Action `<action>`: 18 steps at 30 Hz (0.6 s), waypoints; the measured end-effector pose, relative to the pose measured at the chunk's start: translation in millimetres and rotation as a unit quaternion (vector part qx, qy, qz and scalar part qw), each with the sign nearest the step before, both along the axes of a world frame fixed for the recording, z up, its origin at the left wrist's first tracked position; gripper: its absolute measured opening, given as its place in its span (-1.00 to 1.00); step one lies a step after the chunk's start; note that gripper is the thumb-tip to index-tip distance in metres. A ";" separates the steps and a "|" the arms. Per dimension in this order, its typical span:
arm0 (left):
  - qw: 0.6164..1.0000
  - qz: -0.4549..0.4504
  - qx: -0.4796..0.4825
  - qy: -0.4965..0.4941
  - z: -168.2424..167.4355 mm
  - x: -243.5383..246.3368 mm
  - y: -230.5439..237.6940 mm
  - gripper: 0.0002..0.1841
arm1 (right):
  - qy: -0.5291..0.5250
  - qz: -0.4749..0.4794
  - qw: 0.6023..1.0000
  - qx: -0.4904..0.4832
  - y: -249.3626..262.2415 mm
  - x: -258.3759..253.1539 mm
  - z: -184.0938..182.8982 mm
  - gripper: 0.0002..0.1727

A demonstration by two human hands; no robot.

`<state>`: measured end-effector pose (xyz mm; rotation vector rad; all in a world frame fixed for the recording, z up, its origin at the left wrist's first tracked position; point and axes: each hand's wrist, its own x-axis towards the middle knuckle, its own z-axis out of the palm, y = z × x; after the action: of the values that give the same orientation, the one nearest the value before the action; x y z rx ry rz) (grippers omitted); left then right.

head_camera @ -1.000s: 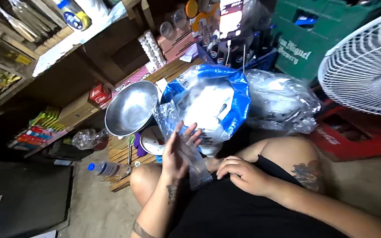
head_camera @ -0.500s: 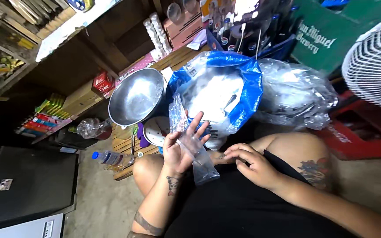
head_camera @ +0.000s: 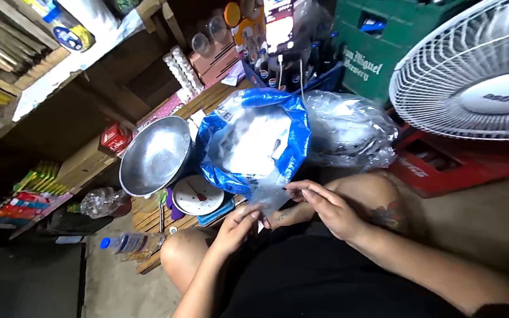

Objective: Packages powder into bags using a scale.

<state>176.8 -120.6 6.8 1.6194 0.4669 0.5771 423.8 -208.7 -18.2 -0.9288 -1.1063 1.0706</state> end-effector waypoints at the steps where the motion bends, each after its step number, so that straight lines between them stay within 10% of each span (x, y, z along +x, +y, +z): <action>1: 1.000 -0.007 0.002 0.003 -2.2 -0.3 -1.3 -0.64 | 0.012 0.002 1.000 -0.006 0.8 3.2 5.6 -0.59; 18: 0.997 -0.050 -0.002 0.051 -2.2 3.1 -10.2 -0.69 | -0.119 0.059 0.991 0.025 3.9 21.3 26.9 -0.74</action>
<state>179.9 -130.8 4.6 1.6647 0.4599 0.4195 445.1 -204.8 8.7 -0.9784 -1.3952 1.0407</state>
